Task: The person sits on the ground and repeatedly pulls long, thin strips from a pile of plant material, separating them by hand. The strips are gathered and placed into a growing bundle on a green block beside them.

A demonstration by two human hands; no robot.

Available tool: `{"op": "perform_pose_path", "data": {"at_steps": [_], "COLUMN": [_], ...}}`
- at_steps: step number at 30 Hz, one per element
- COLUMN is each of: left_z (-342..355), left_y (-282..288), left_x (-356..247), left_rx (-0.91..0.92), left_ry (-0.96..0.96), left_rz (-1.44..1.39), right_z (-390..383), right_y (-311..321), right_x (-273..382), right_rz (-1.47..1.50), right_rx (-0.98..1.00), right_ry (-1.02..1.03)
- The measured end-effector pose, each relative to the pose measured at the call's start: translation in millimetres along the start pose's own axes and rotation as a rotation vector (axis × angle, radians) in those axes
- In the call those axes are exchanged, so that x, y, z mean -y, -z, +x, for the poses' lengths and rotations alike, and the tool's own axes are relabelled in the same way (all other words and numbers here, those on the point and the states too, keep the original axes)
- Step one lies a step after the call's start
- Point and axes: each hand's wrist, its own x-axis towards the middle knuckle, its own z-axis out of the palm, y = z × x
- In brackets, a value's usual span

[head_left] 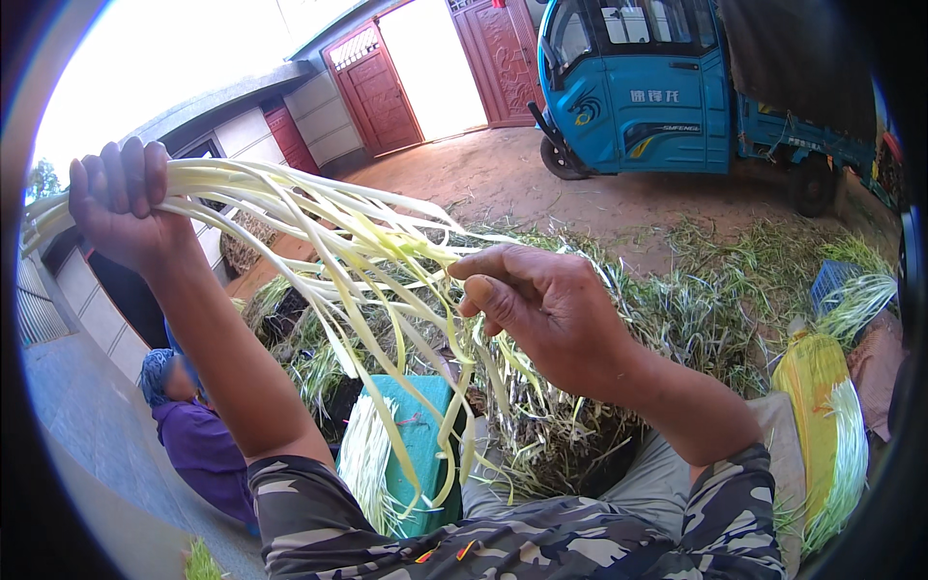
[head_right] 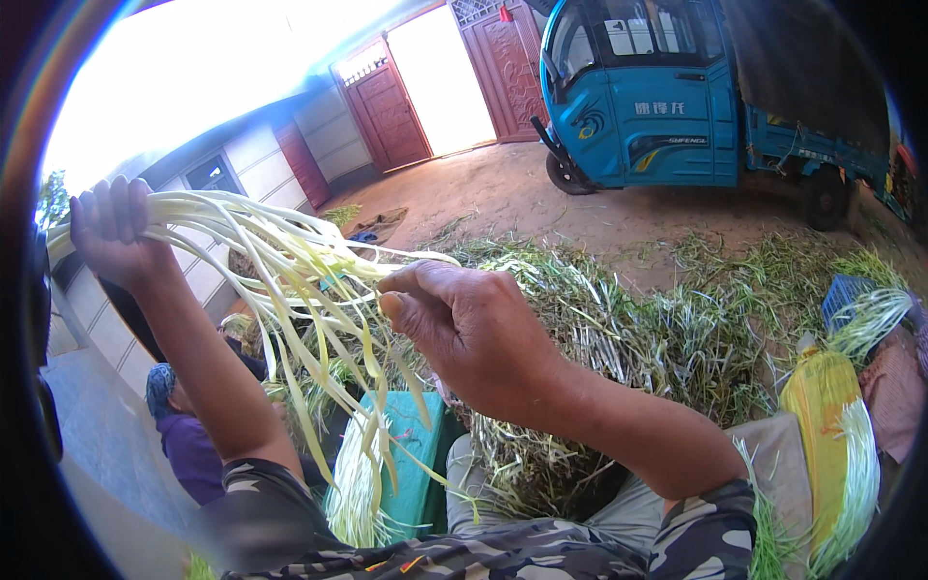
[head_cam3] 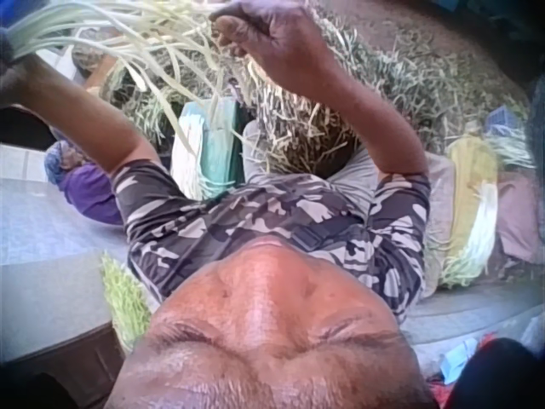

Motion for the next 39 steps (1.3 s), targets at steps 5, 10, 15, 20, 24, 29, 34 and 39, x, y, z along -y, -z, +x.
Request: {"op": "perform_pose_path", "data": {"at_steps": [5, 10, 15, 20, 24, 29, 34, 39], "left_z": [-3, -5, -9, -10, -9, -9, -11, -21], "left_y": [1, -2, -7, -7, -4, 1, 1, -6], "left_x": [-3, -5, -4, -3, -2, -3, -3, 2], "left_rx": [0.007, 0.066, 0.069, 0.094, 0.130, 0.137, 0.126, 0.091], "left_ry": [0.002, 0.008, 0.030, 0.032, 0.037, 0.028, 0.033, 0.082], "left_rz": [-0.005, -0.027, -0.065, -0.062, -0.079, -0.070, -0.053, -0.071], "right_z": [-1, 0, 1, 3, 3, 0, -9, -22], "right_y": [-1, -5, -12, -12, -12, -5, 6, 13], "right_x": [1, 2, 0, -3, -7, -11, -15, -21], "right_rz": [0.122, 0.206, 0.296, 0.246, 0.098, -0.082, -0.225, -0.396], "right_rx": [0.041, 0.096, 0.064, 0.049, 0.032, 0.032, 0.062, 0.152], "right_ry": [-0.070, -0.079, -0.055, -0.022, 0.031, 0.217, 0.239, 0.251]}}
